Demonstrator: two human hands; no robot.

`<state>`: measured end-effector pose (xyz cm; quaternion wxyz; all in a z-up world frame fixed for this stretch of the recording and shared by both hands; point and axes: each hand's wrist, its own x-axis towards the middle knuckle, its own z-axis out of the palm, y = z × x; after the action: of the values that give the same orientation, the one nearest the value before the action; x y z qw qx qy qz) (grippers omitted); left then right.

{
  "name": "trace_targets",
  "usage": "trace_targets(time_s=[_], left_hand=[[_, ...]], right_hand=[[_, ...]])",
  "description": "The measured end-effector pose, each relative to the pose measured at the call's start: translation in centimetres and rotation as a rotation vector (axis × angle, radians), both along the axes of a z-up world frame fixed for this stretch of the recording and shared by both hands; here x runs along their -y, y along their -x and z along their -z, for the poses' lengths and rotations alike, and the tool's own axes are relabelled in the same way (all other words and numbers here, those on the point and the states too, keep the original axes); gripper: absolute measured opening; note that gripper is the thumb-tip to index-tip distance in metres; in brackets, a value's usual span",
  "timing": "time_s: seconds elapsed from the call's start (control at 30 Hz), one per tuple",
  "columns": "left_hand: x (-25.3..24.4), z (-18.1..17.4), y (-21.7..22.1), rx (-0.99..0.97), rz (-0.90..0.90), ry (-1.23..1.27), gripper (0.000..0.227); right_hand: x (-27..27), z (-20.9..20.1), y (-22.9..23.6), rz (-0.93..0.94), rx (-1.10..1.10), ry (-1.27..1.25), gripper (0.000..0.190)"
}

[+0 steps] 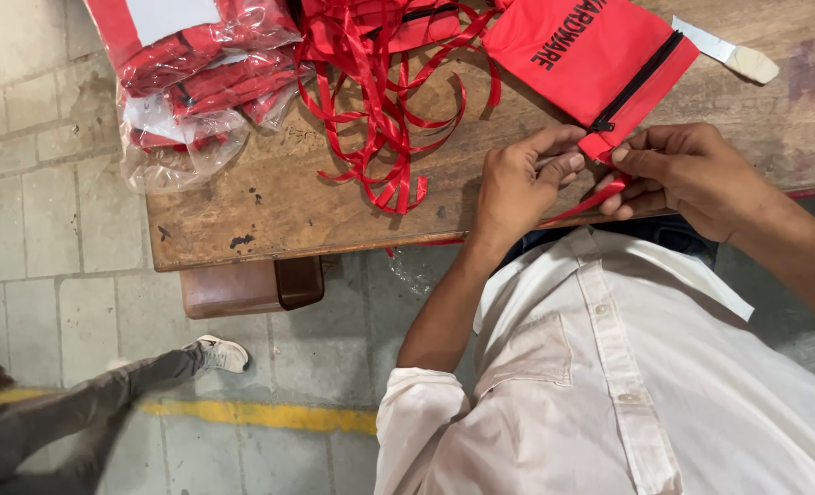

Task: The person ties red ribbons to small red pouches labeled HARDWARE. They retrieve ribbon from a drawer, cut it with a utility knife, and attach it to each pouch one at a time, repeating the process for multiple pouches.

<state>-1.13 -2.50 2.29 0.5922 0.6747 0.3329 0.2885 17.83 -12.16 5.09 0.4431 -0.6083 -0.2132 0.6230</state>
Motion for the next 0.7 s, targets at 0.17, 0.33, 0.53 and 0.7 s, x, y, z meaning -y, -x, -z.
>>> trace_targets(time_s=[0.17, 0.33, 0.53, 0.7], left_hand=[[-0.6, -0.8, -0.5, 0.021, -0.025, 0.097, 0.023], [-1.3, -2.0, -1.0, -0.061, -0.034, 0.076, 0.026], [-2.2, -2.5, -1.3, -0.156, 0.026, 0.043, 0.025], [-3.1, -4.0, -1.4, -0.234, 0.150, 0.061, 0.023]], right_hand=[[-0.5, -0.4, 0.2, -0.018, 0.011, 0.061, 0.021], [-0.6, -0.4, 0.5, 0.003, 0.042, 0.025, 0.016], [-0.6, -0.9, 0.7, 0.007, 0.057, -0.051, 0.017], [-0.7, -0.9, 0.7, 0.000, 0.039, -0.127, 0.017]])
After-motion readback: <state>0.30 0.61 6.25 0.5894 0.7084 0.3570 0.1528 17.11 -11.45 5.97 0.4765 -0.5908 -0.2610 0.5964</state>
